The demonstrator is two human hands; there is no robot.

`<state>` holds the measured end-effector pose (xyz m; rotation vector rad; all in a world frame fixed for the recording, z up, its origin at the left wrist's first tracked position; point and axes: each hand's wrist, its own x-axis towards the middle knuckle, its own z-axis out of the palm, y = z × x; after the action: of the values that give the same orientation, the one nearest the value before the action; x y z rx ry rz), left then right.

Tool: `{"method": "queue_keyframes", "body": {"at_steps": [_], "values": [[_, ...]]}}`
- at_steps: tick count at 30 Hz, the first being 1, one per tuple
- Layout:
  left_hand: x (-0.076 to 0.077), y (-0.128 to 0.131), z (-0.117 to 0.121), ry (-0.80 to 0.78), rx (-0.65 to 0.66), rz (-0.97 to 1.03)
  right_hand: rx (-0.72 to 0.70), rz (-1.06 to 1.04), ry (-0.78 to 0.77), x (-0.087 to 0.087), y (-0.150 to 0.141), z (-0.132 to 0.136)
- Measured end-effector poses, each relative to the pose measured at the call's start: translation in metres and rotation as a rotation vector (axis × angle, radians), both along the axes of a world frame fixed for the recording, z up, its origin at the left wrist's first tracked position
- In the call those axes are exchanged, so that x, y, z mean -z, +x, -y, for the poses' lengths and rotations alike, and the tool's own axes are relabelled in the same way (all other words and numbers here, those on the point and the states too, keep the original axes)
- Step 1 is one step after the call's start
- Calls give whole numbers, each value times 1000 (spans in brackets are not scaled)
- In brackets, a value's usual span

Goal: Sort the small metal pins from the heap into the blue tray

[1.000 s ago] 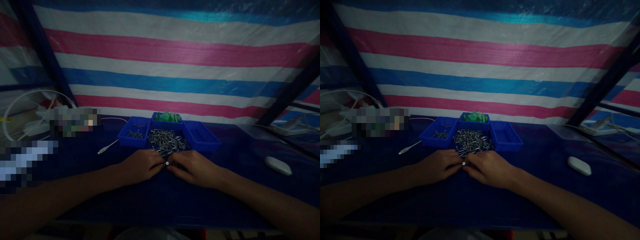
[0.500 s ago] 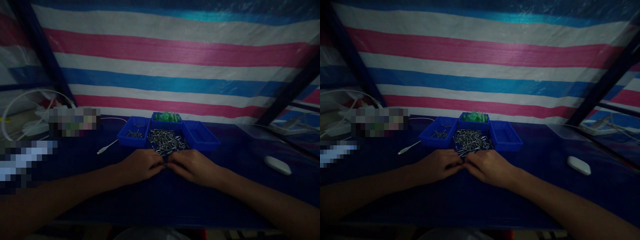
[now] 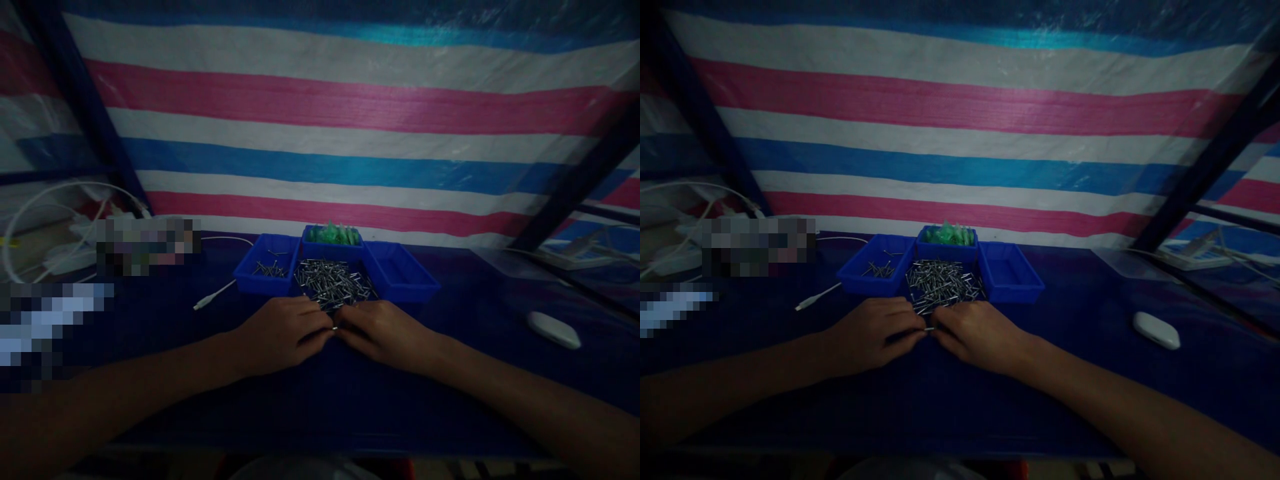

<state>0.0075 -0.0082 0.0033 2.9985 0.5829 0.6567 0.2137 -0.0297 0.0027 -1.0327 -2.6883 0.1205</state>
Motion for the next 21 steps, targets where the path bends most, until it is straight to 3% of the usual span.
{"method": "queue_keyframes", "body": {"at_steps": [8, 14, 18, 21], "values": [[-2, -4, -5, 29, -110, -60, 71, -139, -46, -9, 0, 2], [4, -1, -4, -36, 24, -93, -57, -311, -140, -11, -1, 8], [-1, -2, -3, 77, 24, -52, -34, -395, -179, -14, 0, 10], [-14, -8, -7, 260, -81, -43, 35, -396, -188, -16, 2, 9]]}}
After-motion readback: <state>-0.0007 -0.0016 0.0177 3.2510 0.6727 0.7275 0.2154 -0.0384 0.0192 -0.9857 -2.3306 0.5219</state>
